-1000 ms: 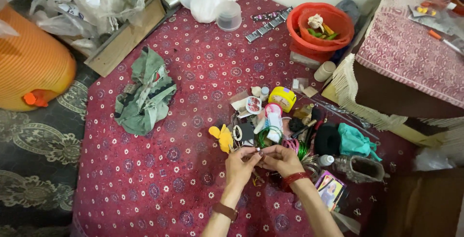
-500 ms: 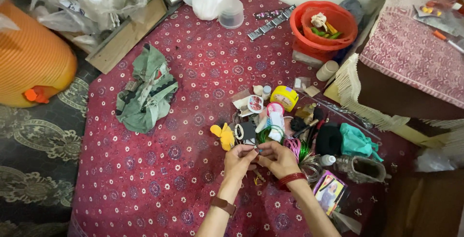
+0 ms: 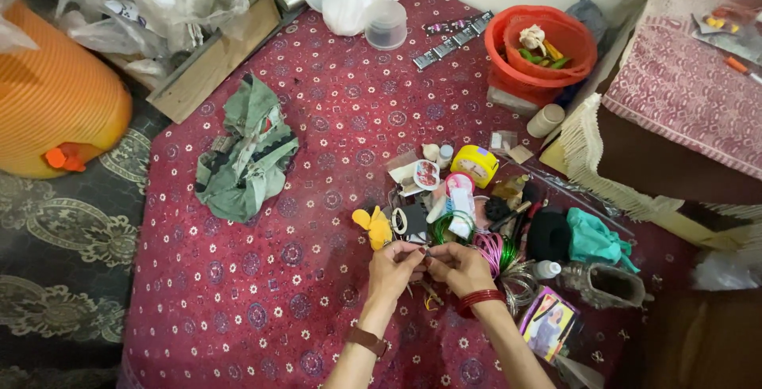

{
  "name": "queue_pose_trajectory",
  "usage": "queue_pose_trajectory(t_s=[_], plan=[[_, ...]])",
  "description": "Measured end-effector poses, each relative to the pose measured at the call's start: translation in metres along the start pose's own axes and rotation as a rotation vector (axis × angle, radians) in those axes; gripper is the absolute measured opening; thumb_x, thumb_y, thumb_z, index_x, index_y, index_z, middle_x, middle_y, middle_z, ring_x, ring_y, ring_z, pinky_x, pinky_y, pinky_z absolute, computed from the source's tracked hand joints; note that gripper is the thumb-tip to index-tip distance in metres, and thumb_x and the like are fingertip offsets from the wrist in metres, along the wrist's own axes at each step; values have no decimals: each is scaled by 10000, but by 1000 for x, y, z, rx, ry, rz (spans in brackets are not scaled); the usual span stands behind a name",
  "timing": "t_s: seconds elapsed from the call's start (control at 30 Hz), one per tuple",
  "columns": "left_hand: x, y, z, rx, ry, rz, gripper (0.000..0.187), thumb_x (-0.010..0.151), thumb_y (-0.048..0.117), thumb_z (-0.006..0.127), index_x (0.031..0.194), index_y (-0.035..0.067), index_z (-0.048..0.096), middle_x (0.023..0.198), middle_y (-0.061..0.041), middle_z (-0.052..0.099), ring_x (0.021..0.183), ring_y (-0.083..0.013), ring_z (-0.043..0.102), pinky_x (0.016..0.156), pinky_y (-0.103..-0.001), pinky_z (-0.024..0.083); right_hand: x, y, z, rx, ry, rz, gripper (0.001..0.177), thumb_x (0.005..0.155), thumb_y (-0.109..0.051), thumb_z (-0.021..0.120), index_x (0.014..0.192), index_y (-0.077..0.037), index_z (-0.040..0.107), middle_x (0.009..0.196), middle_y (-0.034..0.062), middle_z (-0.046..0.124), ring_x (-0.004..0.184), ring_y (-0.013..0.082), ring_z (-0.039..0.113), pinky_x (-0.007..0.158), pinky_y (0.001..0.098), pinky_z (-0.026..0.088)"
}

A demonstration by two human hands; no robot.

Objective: The person repeatedly picks small items from a wooden drawer and places them onto a cluttered table. Items include hair ties, small cards, and miscellaneous trinkets. The person handles each item individually and sets it down without folding or arranging them into sections.

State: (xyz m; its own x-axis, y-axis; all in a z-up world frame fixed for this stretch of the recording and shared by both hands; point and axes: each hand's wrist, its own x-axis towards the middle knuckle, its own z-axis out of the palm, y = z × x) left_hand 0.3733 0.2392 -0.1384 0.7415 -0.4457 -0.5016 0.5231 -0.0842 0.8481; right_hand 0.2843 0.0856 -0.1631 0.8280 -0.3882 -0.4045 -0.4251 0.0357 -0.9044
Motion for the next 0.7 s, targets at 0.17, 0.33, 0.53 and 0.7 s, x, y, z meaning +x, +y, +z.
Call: queue_pose_trajectory(t_s=[0.17, 0.33, 0.53, 0.7], plan=[[9, -9, -3, -4, -32, -5, 124, 912, 95, 705, 1001, 21, 749, 895, -62, 771, 776, -148, 754, 683, -300, 623, -1, 6, 2, 22, 12, -20, 280, 873, -92, 742, 1124, 24, 696, 894, 87, 782, 758, 134, 721, 680, 273, 586], [21, -24, -3, 16, -16, 3, 120, 913, 76, 699, 1003, 20, 755, 897, -73, 776, 770, -159, 757, 676, -313, 633, -6, 5, -2, 42, 11, 19, 272, 873, -56, 731, 1120, 40, 668, 882, 129, 777, 770, 174, 756, 693, 297, 621], [33, -11, 17, 271, 17, 129, 148, 857, 72, 739, 997, 67, 787, 859, -56, 790, 750, -130, 749, 676, -297, 629, -16, 1, -17, -43, 68, -19, 331, 889, -50, 672, 1215, 10, 674, 975, 95, 784, 787, 177, 740, 689, 318, 603], [43, 7, 47, 703, 115, 281, 194, 800, 299, 783, 928, 158, 821, 844, -61, 800, 757, -217, 773, 698, -361, 593, -28, -1, -33, 70, 130, 84, 327, 891, -41, 678, 1210, 32, 678, 949, 133, 785, 790, 190, 766, 720, 323, 633]])
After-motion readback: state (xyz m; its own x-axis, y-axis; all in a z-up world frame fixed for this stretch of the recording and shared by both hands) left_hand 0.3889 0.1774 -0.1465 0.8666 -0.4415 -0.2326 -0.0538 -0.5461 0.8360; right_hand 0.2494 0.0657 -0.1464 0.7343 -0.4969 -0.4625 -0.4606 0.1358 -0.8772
